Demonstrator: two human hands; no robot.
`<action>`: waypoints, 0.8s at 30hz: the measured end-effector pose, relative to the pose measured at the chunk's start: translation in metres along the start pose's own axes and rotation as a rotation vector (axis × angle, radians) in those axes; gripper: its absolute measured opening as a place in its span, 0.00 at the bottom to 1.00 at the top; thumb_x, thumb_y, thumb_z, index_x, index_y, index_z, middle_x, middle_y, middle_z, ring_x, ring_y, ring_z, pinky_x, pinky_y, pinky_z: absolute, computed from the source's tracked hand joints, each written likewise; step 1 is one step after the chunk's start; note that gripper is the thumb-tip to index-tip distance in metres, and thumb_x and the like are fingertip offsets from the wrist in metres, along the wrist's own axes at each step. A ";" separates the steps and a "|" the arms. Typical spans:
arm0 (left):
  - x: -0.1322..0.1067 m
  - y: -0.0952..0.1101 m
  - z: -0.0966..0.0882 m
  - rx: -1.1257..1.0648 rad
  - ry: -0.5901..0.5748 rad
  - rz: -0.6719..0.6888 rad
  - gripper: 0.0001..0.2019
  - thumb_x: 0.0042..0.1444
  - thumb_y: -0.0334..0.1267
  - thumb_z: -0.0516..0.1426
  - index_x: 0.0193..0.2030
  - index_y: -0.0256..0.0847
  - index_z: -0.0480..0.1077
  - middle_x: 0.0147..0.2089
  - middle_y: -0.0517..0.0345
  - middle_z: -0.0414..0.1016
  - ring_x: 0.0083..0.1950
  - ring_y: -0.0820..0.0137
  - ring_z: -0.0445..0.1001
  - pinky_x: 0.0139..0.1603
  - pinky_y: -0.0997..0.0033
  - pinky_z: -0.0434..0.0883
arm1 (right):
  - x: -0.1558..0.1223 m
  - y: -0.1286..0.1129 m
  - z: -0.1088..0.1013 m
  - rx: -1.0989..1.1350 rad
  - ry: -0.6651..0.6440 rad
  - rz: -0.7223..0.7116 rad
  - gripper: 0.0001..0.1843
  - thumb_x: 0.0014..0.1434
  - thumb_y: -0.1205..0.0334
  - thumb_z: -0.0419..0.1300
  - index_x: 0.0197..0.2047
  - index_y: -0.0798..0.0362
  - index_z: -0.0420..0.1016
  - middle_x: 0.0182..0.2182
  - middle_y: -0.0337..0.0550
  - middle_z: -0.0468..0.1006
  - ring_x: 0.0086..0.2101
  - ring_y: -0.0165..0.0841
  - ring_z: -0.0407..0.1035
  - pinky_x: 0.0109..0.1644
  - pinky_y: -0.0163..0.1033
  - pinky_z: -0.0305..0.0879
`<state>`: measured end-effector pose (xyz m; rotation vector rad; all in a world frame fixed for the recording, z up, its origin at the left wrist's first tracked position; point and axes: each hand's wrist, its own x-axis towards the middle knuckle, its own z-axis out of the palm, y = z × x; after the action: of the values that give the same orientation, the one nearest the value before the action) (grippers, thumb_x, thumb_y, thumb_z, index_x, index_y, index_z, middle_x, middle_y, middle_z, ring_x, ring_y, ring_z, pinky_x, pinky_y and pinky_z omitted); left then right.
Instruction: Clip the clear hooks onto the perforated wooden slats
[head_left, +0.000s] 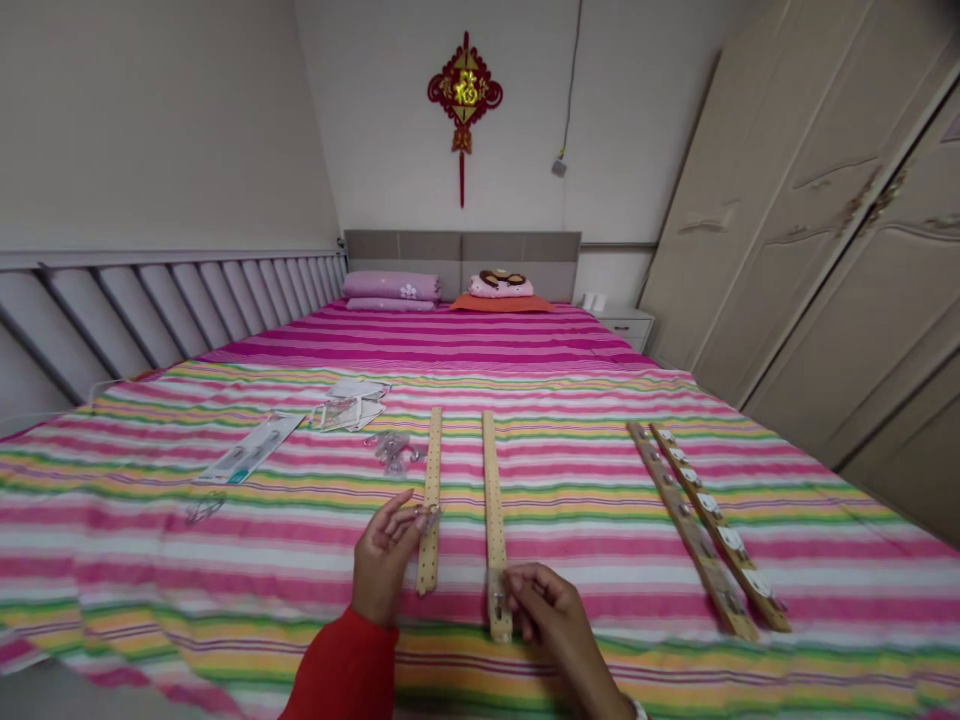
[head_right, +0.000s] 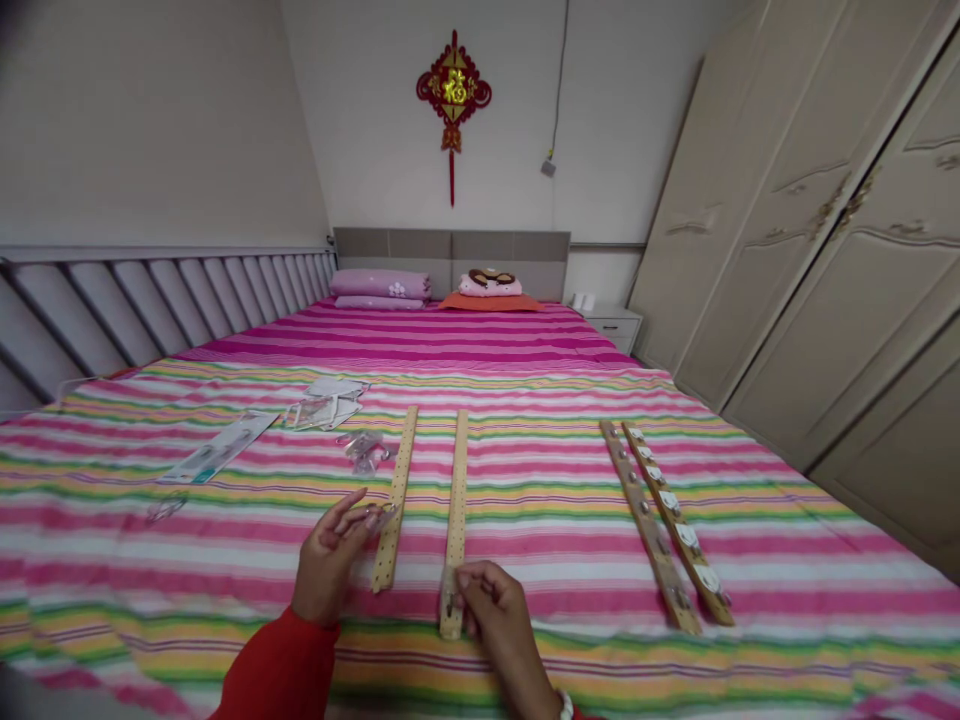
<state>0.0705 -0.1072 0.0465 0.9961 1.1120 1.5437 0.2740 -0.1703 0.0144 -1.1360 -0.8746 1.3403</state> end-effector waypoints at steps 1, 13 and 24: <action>-0.007 0.001 0.004 0.026 -0.024 0.019 0.29 0.41 0.44 0.67 0.51 0.39 0.69 0.38 0.53 0.80 0.45 0.62 0.78 0.47 0.66 0.75 | -0.001 -0.004 0.006 0.022 -0.037 0.002 0.26 0.40 0.41 0.69 0.30 0.57 0.77 0.18 0.37 0.73 0.14 0.22 0.57 0.18 0.31 0.49; -0.042 -0.002 0.010 0.318 -0.194 0.321 0.18 0.52 0.43 0.60 0.50 0.41 0.71 0.40 0.51 0.80 0.43 0.64 0.79 0.43 0.67 0.77 | -0.007 -0.026 0.038 0.217 -0.166 0.012 0.32 0.47 0.48 0.68 0.52 0.56 0.71 0.21 0.37 0.76 0.13 0.23 0.61 0.16 0.29 0.53; -0.055 -0.007 0.021 0.174 -0.151 0.228 0.15 0.49 0.41 0.63 0.44 0.40 0.73 0.38 0.51 0.80 0.41 0.64 0.79 0.42 0.69 0.78 | -0.011 -0.027 0.042 0.311 -0.207 0.020 0.29 0.44 0.61 0.69 0.51 0.55 0.72 0.26 0.40 0.79 0.15 0.25 0.65 0.17 0.30 0.58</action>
<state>0.1039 -0.1560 0.0409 1.3750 1.0681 1.5383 0.2405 -0.1732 0.0526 -0.7770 -0.7691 1.5680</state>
